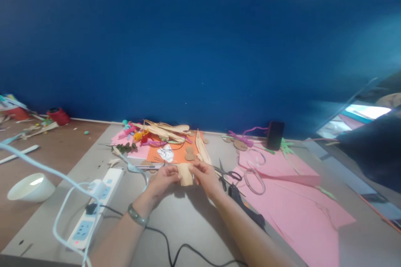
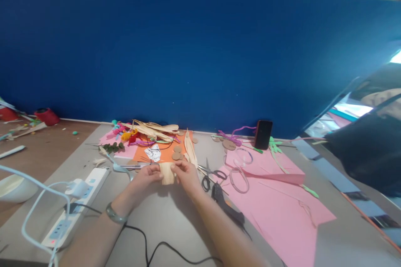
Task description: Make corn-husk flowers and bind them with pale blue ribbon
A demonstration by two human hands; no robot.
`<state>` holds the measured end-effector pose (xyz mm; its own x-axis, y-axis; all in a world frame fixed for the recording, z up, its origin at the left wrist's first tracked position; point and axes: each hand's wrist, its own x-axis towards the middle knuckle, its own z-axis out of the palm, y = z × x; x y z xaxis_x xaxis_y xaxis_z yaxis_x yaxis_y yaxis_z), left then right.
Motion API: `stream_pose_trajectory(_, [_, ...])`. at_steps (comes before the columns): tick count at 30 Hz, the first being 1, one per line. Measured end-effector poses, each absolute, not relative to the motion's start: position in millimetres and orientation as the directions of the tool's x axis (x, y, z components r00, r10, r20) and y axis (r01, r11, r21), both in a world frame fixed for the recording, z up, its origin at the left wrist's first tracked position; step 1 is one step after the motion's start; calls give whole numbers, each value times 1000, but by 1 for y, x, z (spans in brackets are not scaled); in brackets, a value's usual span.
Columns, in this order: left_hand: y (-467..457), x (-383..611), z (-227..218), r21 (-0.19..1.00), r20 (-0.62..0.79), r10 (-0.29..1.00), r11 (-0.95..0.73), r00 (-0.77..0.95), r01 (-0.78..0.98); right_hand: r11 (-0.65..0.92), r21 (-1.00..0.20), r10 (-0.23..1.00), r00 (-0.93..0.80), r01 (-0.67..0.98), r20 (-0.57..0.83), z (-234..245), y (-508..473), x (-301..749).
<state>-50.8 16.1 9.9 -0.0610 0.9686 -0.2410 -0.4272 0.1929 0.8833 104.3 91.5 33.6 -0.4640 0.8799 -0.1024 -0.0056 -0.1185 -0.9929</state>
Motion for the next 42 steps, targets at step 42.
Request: stream_pose_trajectory(42, [23, -53, 14, 942, -147, 850, -35, -506, -333, 232, -954, 849, -518, 188, 105, 37, 93, 110])
